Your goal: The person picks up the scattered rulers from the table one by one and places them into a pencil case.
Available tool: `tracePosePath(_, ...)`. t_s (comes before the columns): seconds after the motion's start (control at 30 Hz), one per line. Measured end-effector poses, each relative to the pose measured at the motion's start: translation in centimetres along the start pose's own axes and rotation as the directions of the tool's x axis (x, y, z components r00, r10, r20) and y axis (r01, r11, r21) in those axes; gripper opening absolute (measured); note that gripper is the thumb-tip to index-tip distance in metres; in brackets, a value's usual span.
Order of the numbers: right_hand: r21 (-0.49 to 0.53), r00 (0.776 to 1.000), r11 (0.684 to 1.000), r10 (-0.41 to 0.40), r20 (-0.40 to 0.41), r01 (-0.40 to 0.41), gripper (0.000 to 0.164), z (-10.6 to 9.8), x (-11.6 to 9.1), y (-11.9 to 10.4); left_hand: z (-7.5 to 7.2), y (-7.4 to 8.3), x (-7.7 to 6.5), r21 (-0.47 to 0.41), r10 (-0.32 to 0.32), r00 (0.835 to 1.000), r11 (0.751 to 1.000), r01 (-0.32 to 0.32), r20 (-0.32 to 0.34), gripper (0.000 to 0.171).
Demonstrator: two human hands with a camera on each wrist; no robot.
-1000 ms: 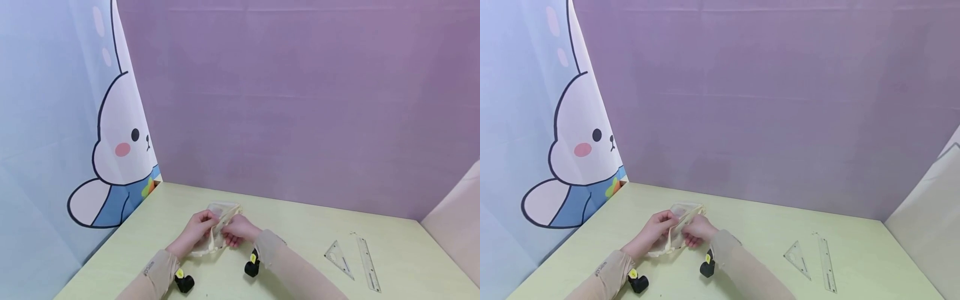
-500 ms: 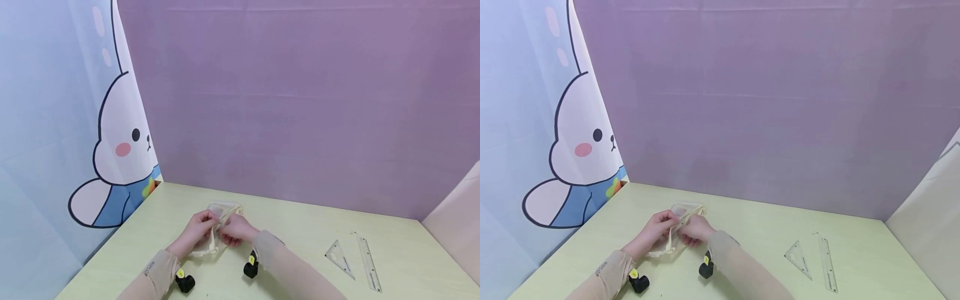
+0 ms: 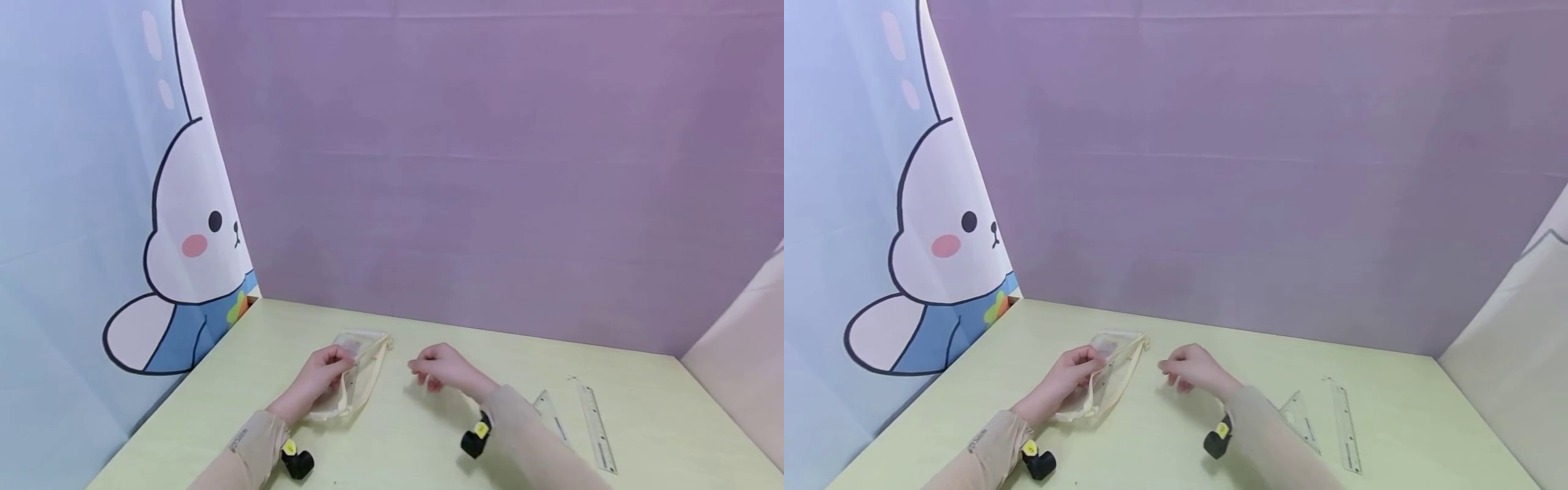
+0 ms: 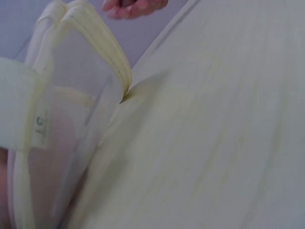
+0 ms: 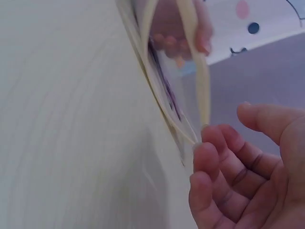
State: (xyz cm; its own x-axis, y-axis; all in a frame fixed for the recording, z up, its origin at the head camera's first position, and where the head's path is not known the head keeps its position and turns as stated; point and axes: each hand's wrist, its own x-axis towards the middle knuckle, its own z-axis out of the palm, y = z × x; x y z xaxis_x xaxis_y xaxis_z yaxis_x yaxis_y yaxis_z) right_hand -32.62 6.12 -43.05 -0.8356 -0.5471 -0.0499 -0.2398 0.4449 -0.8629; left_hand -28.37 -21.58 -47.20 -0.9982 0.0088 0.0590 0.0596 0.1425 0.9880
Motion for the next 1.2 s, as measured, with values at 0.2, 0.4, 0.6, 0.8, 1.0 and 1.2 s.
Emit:
tracePosePath(0.2, 0.011, 0.998, 0.999, -0.045, -0.054, 0.045, 0.034, -4.3, -3.2, 1.5, -0.5, -0.4, 0.1, 0.037, -0.012, 1.0, 0.999, 0.011, 0.022, 0.014)
tracePosePath(0.4, 0.069, 0.993, 0.996, -0.052, -0.104, 0.059, 0.031, -8.3, -6.1, 3.2, -1.1, -0.5, -0.1, 0.04, -0.025, 0.999, 0.999, 0.024, 0.028, 0.016)
tracePosePath(0.6, 0.097, 0.994, 0.99, -0.095, -0.056, 0.1, 0.033, -11.1, -8.6, 5.0, -1.5, -0.8, -0.2, 0.047, -0.03, 0.999, 0.998, 0.029, 0.013, 0.015)
tracePosePath(0.8, 0.054, 0.991, 0.99, -0.126, -0.052, 0.129, 0.031, -12.8, -10.3, 6.9, -1.7, -0.7, -0.4, 0.044, -0.045, 0.999, 0.998, 0.044, 0.008, 0.014)
tracePosePath(1.0, -0.044, 0.984, 0.994, -0.102, -0.145, 0.096, 0.037, -13.4, -11.2, 8.3, -2.5, -0.9, -0.5, 0.048, -0.042, 0.998, 0.998, 0.044, -0.05, 0.014)
tracePosePath(1.2, -0.239, 0.984, 0.97, -0.078, -0.16, 0.038, 0.045, -13.8, -11.4, 9.1, -3.1, -0.9, -0.5, 0.049, -0.041, 0.997, 0.998, 0.044, -0.072, 0.014)
